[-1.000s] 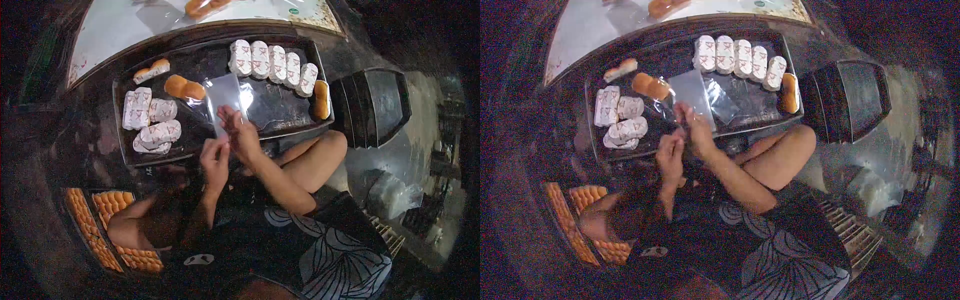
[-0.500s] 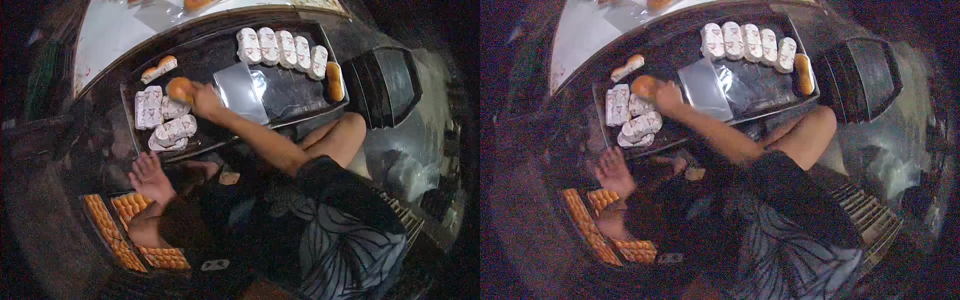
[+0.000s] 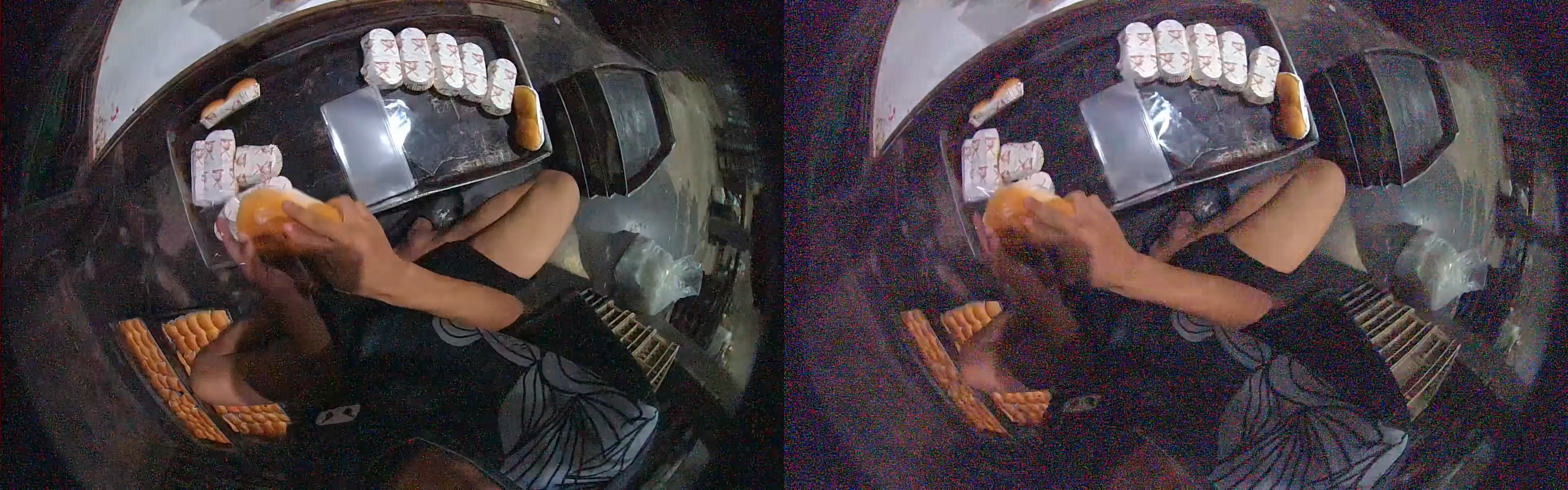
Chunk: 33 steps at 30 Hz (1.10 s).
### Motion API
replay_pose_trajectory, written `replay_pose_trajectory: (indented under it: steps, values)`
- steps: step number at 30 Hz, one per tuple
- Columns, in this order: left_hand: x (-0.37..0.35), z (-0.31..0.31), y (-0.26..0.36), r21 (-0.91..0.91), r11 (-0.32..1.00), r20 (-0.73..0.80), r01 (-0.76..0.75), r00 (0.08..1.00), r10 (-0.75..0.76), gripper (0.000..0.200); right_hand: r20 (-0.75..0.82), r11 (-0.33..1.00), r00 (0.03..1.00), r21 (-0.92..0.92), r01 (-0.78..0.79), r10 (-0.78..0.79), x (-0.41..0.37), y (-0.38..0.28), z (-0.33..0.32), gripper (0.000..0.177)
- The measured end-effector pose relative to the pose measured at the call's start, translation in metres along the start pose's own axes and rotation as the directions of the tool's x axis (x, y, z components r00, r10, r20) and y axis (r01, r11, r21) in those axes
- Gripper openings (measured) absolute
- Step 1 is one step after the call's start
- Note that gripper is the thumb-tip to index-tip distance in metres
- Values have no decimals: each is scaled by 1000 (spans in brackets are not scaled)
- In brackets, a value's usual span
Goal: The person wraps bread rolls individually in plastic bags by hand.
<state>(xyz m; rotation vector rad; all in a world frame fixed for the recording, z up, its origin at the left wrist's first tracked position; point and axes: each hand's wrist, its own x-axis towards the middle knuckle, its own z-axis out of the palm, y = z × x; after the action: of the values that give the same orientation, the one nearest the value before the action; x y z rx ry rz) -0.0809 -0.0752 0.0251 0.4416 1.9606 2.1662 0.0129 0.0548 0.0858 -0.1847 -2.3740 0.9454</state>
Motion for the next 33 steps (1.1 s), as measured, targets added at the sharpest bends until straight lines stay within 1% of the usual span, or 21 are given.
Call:
replay_pose_trajectory:
  steps: [2,3,5,7,8,10,12,14,15,17,18,19,20,21,22,24,26,28,30,31,33]
  values:
    - [3,12,16,-769,588,263,250,963,-66,46,327,934,923,215,-284,205,-7,-12,-15,53]
    - [-2,-7,-25,-708,591,194,387,911,-365,48,338,934,923,234,-271,183,-2,-13,-19,53]
    - [-102,-100,17,-763,533,173,366,910,-377,48,364,875,845,135,-464,392,7,-14,-22,64]
    - [-133,-117,2,-874,358,180,330,902,-392,48,336,945,927,214,-247,166,5,0,-10,61]
    - [-89,-58,-41,-912,263,195,314,898,-395,48,271,961,961,275,-26,-51,4,6,-4,59]
    - [-50,11,-93,-958,59,236,280,889,-392,48,357,968,933,246,-51,-41,-14,3,-7,53]
    - [-77,6,-102,-960,-153,275,234,889,-367,48,17,859,913,332,-390,408,-30,15,4,42]
    - [-66,74,-15,-569,635,-8,523,768,-640,50,213,878,898,217,-427,384,-24,51,11,42]
    - [-60,91,10,-525,648,57,552,782,-620,57,402,888,832,92,-451,382,-13,68,12,42]
    - [-55,92,2,154,917,159,367,907,-390,57,201,914,908,102,-393,368,32,89,0,19]
    - [-50,94,1,553,832,296,51,921,-254,52,145,879,878,80,-470,456,65,96,-15,21]
    - [-43,101,-15,767,521,378,-375,920,105,50,40,804,830,225,-550,556,99,89,-29,23]
    - [-43,100,-39,763,527,381,-374,919,101,50,-234,943,915,127,-307,330,125,92,-30,22]
    - [-40,94,-69,782,523,470,-340,872,-136,37,-296,972,928,122,-199,227,141,93,-28,33]
    - [-36,88,-87,802,509,528,-312,770,-359,27,-286,995,953,13,-95,94,140,92,-21,50]
    - [-22,78,-103,806,413,583,-424,691,-428,21,-62,995,998,99,-9,15,92,106,-1,58]
    - [-16,65,-97,786,319,611,-529,589,-528,20,366,814,820,221,-537,441,12,96,-6,48]
    - [-11,57,-75,674,433,714,-599,678,-173,16,500,715,779,377,-589,379,-68,93,-5,27]
    - [-11,58,-48,693,625,634,-359,716,-292,15,732,617,418,-5,-787,539,-91,68,-17,21]
    - [-15,59,-41,664,742,559,-91,719,-413,14,549,684,576,11,-729,605,-96,64,-12,21]
    - [-30,68,-37,604,795,537,-57,766,-353,14,359,730,687,22,-683,632,-91,64,1,22]
